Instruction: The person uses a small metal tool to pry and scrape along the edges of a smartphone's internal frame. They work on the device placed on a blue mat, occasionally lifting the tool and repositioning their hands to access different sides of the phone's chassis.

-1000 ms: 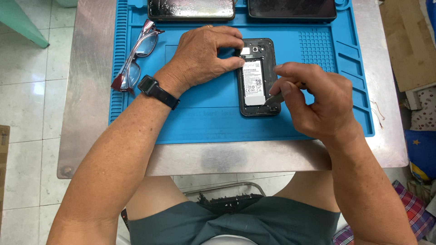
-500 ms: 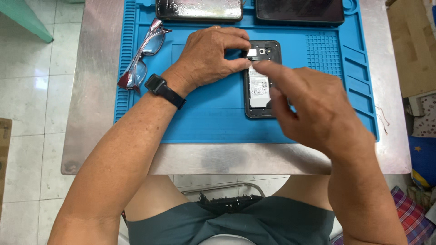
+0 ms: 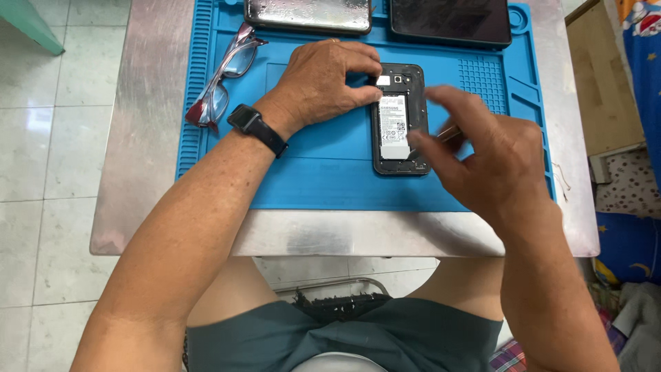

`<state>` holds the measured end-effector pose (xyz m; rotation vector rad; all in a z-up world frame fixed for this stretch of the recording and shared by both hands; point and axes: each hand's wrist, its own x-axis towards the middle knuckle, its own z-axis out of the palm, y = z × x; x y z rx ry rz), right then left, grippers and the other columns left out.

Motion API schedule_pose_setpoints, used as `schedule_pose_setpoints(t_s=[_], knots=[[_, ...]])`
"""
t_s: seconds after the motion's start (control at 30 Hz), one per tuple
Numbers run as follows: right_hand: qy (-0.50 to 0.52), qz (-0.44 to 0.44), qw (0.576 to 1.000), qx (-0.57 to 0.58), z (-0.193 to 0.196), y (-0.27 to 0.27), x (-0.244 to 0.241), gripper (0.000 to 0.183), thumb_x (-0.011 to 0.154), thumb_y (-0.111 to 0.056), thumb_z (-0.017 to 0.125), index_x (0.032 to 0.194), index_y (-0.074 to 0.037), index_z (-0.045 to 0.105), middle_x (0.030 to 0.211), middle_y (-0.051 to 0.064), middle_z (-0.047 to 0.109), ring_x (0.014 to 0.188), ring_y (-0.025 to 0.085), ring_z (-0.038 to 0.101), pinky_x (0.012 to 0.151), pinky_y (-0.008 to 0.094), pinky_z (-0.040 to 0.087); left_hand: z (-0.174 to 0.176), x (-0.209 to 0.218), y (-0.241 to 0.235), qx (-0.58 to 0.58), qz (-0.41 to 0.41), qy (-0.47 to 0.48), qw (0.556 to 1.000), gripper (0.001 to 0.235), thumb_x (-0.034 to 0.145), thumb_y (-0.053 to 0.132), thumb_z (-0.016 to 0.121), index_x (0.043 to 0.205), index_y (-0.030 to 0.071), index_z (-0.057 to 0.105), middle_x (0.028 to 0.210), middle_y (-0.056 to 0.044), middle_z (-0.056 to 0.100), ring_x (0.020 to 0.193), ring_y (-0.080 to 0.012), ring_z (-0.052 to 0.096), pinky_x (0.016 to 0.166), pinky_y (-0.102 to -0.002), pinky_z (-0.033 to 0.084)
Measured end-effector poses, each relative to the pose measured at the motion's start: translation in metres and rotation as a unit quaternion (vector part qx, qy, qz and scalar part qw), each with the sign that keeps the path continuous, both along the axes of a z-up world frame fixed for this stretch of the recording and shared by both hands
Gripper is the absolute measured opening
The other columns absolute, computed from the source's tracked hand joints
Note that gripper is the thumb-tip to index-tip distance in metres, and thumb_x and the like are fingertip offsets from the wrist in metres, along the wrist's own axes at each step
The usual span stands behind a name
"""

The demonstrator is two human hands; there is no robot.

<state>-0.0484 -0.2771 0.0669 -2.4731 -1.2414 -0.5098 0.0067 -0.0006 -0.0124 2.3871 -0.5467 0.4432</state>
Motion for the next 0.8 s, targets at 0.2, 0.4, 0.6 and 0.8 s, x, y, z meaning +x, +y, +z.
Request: schedule_pose_setpoints(t_s=[0.2, 0.4, 0.6, 0.8], knots=[[0.068, 0.084, 0.994, -0.012, 0.014, -0.006, -0.012, 0.058, 0.112, -0.002, 0.071, 0.163, -0.008, 0.044, 0.13, 0.004, 0.081, 0.109, 0.028, 0.081, 0.069, 0.042, 0.056, -0.001, 0.002, 0.0, 0.005, 0.001, 0.004, 1.0, 0.03, 0.091, 0.039, 0.078, 0.112, 0.019, 0.083, 0.129, 0.003, 0.077, 0.11, -0.0231, 0.071, 0.093, -0.047, 0.049], [0.08, 0.015, 0.997, 0.014, 0.011, -0.001, -0.006, 0.049, 0.106, -0.007, 0.082, 0.151, -0.009, 0.062, 0.106, 0.012, 0.082, 0.1, 0.027, 0.081, 0.075, 0.039, 0.06, -0.005, 0.005, 0.002, 0.015, 0.0, -0.002, 1.0, 0.03, 0.09, 0.039, 0.08, 0.113, 0.019, 0.083, 0.129, 0.001, 0.077, 0.116, -0.0261, 0.069, 0.094, -0.051, 0.049], [0.116, 0.018, 0.993, -0.027, 0.024, 0.004, -0.013, 0.039, 0.106, -0.006, 0.076, 0.143, -0.009, 0.065, 0.103, 0.004, 0.08, 0.089, 0.021, 0.078, 0.071, 0.037, 0.055, -0.005, 0.004, 0.001, 0.014, -0.007, -0.023, 1.0, 0.021, 0.089, 0.038, 0.077, 0.1, 0.021, 0.081, 0.121, 0.007, 0.077, 0.1, -0.0255, 0.071, 0.085, -0.049, 0.05], [0.134, -0.029, 0.99, -0.014, 0.024, 0.019, -0.016, 0.033, 0.107, -0.006, 0.068, 0.14, -0.009, 0.065, 0.099, 0.014, 0.081, 0.078, 0.027, 0.075, 0.058, 0.039, 0.051, -0.009, 0.008, 0.002, 0.019, 0.001, -0.028, 0.999, 0.026, 0.088, 0.039, 0.078, 0.105, 0.021, 0.083, 0.124, 0.005, 0.077, 0.105, -0.0258, 0.071, 0.088, -0.049, 0.049]])
